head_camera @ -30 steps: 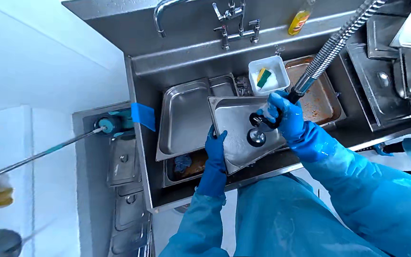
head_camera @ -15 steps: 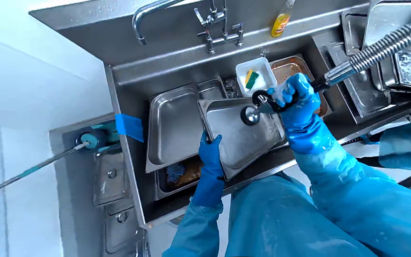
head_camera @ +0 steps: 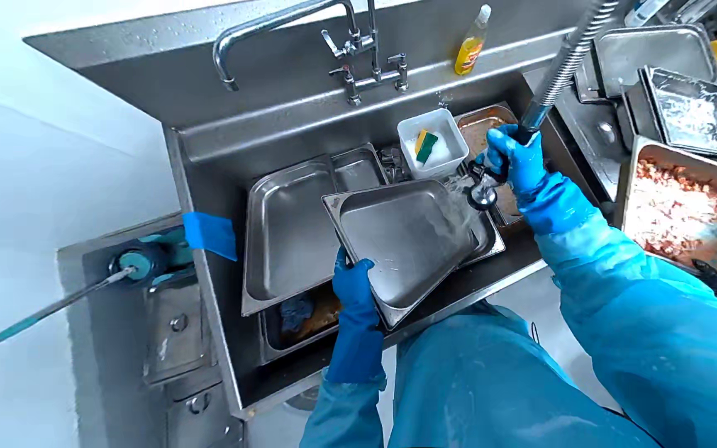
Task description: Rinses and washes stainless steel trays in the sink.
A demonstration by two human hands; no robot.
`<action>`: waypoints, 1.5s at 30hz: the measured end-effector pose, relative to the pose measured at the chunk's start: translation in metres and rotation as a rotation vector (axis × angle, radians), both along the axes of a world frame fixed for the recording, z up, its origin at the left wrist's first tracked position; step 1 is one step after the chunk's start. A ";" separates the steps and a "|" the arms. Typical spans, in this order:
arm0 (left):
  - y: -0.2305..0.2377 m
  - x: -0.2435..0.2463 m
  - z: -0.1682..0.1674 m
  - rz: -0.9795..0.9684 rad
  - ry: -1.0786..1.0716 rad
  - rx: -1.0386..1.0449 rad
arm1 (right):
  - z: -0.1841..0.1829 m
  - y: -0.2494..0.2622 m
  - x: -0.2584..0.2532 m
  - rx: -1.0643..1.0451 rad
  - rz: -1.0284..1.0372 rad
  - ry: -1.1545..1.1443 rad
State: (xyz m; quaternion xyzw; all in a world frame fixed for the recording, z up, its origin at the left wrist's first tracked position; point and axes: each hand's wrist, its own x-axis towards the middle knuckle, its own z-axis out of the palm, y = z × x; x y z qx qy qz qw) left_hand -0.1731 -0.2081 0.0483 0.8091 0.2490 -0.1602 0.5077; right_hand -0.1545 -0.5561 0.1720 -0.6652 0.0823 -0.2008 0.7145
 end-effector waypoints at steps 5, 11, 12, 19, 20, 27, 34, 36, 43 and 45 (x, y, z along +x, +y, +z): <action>-0.005 -0.003 0.000 -0.015 -0.007 0.022 | -0.014 0.009 0.000 0.209 -0.080 -0.261; 0.004 0.002 -0.010 -0.013 0.009 0.017 | 0.015 0.053 0.026 0.394 -0.109 -0.563; 0.006 0.003 -0.013 -0.005 0.011 0.019 | 0.022 0.063 0.030 0.409 -0.065 -0.575; 0.002 -0.001 0.003 -0.004 -0.031 0.042 | 0.018 0.056 0.042 0.192 0.071 -0.440; 0.002 -0.002 0.010 -0.005 -0.036 0.072 | 0.014 0.046 0.044 0.134 0.026 -0.438; 0.021 -0.020 0.086 -0.041 -0.360 0.063 | 0.003 0.004 0.021 0.007 0.018 -0.223; 0.033 -0.020 0.159 -0.158 -0.987 0.305 | 0.005 -0.002 0.014 0.105 0.261 -0.090; 0.032 -0.014 0.169 -0.258 -1.096 0.538 | 0.005 -0.006 0.016 0.100 0.318 -0.053; -0.011 0.011 0.069 -0.936 -1.297 0.623 | 0.018 -0.045 0.014 -0.046 0.229 -0.099; -0.025 0.019 0.029 -1.124 -1.282 0.652 | 0.026 -0.053 0.014 -0.019 0.177 -0.150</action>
